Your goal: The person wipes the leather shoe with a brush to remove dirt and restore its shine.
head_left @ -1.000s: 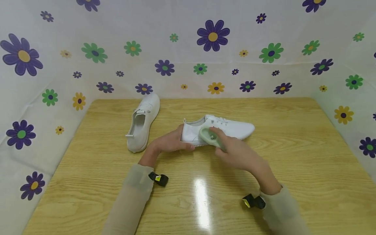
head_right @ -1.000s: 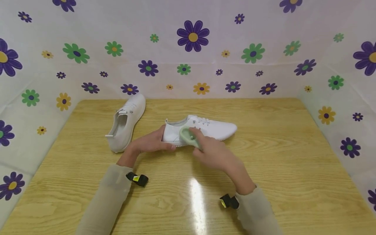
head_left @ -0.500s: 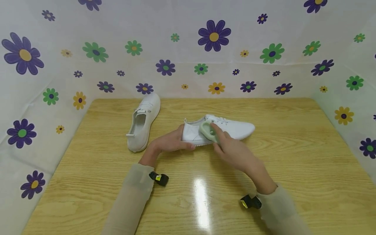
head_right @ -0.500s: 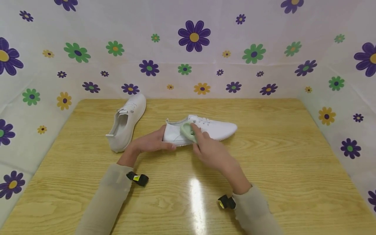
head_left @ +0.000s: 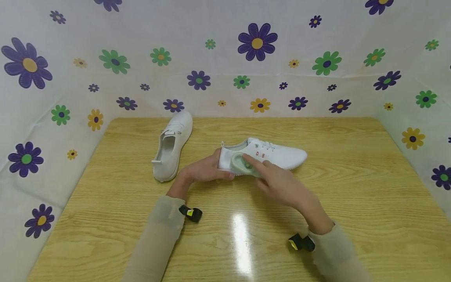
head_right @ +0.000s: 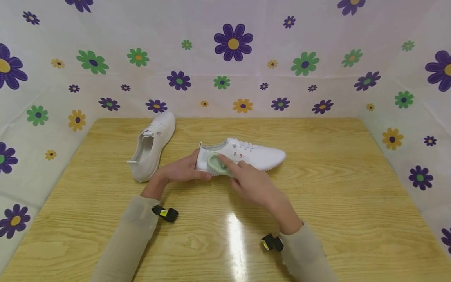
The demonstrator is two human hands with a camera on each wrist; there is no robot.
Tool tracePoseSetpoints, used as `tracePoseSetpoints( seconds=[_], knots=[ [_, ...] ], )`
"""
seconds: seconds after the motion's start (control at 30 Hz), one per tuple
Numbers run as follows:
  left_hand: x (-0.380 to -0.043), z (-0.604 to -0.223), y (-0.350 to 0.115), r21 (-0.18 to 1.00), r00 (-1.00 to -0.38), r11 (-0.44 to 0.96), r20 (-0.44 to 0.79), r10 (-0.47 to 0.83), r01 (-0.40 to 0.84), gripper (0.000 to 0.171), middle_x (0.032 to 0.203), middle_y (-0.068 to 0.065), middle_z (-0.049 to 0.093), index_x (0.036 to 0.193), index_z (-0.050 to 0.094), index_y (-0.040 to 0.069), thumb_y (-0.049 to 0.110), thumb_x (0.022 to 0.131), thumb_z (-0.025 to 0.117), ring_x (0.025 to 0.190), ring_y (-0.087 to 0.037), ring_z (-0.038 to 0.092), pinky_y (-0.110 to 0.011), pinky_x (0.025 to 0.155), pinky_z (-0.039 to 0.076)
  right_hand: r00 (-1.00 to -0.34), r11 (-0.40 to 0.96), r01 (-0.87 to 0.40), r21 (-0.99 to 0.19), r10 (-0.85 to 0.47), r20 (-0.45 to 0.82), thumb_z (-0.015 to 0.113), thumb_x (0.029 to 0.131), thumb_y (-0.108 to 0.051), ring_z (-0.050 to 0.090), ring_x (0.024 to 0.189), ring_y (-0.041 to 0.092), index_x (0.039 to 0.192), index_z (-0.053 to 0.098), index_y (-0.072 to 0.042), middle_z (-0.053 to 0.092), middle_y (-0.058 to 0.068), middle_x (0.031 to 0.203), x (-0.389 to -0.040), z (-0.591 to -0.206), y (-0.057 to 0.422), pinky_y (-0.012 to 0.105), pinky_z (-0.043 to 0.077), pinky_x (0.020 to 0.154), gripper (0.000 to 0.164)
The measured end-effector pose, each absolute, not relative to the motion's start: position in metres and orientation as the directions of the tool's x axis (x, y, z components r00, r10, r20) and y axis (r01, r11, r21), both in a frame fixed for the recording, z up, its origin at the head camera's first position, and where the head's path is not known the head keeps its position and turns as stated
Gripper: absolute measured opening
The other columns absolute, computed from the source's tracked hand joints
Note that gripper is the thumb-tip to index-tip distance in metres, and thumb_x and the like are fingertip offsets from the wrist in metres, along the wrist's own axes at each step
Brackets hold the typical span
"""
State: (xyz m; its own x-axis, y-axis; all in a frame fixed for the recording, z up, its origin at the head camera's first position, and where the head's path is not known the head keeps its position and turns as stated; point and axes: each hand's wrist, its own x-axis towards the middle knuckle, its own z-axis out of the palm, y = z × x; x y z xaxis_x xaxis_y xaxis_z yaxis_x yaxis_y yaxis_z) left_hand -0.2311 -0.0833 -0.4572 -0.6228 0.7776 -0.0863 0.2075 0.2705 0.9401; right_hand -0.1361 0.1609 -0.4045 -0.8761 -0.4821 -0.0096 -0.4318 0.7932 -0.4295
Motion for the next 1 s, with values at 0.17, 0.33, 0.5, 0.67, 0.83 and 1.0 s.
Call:
tracePoseSetpoints(
  seconds=[0.17,0.33,0.5,0.67,0.83,1.0],
  knots=[
    [-0.229,-0.456,-0.086,0.913,-0.689,0.38,-0.179,0.702,0.15,0.086,0.133,-0.013,0.04,0.148,0.02,0.006,0.018,0.086,0.078,0.113,-0.025,0.044,-0.038,0.098,0.039,-0.905,0.83,-0.397,-0.393,-0.426,0.014,0.057,0.097,-0.009,0.044,0.063,0.016,0.156,0.031,-0.023,0.057,0.011,0.091,-0.137,-0.401,0.173,0.028,0.039,0.052,0.066],
    [-0.227,-0.454,-0.086,0.897,-0.737,0.43,-0.219,0.639,0.106,0.092,0.134,-0.014,0.041,0.147,0.021,0.006,0.024,0.081,0.082,0.114,-0.026,0.046,-0.04,0.1,0.039,-0.902,0.821,-0.41,-0.397,-0.429,0.045,0.054,0.101,-0.008,0.047,0.065,0.018,0.159,0.022,-0.018,0.057,0.018,0.101,-0.139,-0.409,0.167,0.027,0.043,0.054,0.067],
    [-0.229,-0.456,-0.083,0.931,-0.725,0.344,-0.151,0.672,0.125,0.082,0.131,-0.012,0.049,0.143,0.032,0.007,0.014,0.08,0.084,0.113,-0.025,0.053,-0.04,0.1,0.043,-0.864,0.766,-0.467,-0.442,-0.502,0.042,0.05,0.103,-0.008,0.05,0.069,0.017,0.159,0.018,-0.015,0.056,0.019,0.106,-0.135,-0.413,0.152,0.027,0.046,0.058,0.065],
    [-0.23,-0.458,-0.083,0.937,-0.736,0.325,-0.129,0.664,0.128,0.088,0.129,-0.011,0.052,0.144,0.031,0.005,0.014,0.077,0.086,0.113,-0.024,0.053,-0.04,0.102,0.041,-0.851,0.741,-0.447,-0.501,-0.525,-0.017,0.05,0.102,-0.011,0.046,0.064,0.014,0.158,0.025,-0.018,0.055,0.012,0.098,-0.13,-0.407,0.151,0.026,0.044,0.055,0.062],
    [-0.229,-0.458,-0.086,0.905,-0.795,0.417,-0.193,0.575,0.082,0.122,0.14,-0.018,0.041,0.156,-0.002,0.016,0.025,0.074,0.088,0.115,-0.027,0.05,-0.041,0.105,0.037,-0.886,0.775,-0.376,-0.508,-0.461,-0.048,0.051,0.1,-0.01,0.046,0.063,0.015,0.157,0.027,-0.02,0.056,0.014,0.1,-0.129,-0.397,0.167,0.028,0.042,0.055,0.063],
    [-0.227,-0.454,-0.088,0.904,-0.806,0.422,-0.196,0.559,0.072,0.126,0.154,-0.026,0.026,0.155,-0.008,0.031,0.025,0.074,0.088,0.126,-0.031,0.043,-0.046,0.114,0.026,-0.914,0.806,-0.314,-0.502,-0.4,-0.07,0.049,0.1,-0.01,0.045,0.063,0.017,0.158,0.025,-0.018,0.055,0.017,0.102,-0.131,-0.387,0.189,0.031,0.042,0.056,0.063]
  ],
)
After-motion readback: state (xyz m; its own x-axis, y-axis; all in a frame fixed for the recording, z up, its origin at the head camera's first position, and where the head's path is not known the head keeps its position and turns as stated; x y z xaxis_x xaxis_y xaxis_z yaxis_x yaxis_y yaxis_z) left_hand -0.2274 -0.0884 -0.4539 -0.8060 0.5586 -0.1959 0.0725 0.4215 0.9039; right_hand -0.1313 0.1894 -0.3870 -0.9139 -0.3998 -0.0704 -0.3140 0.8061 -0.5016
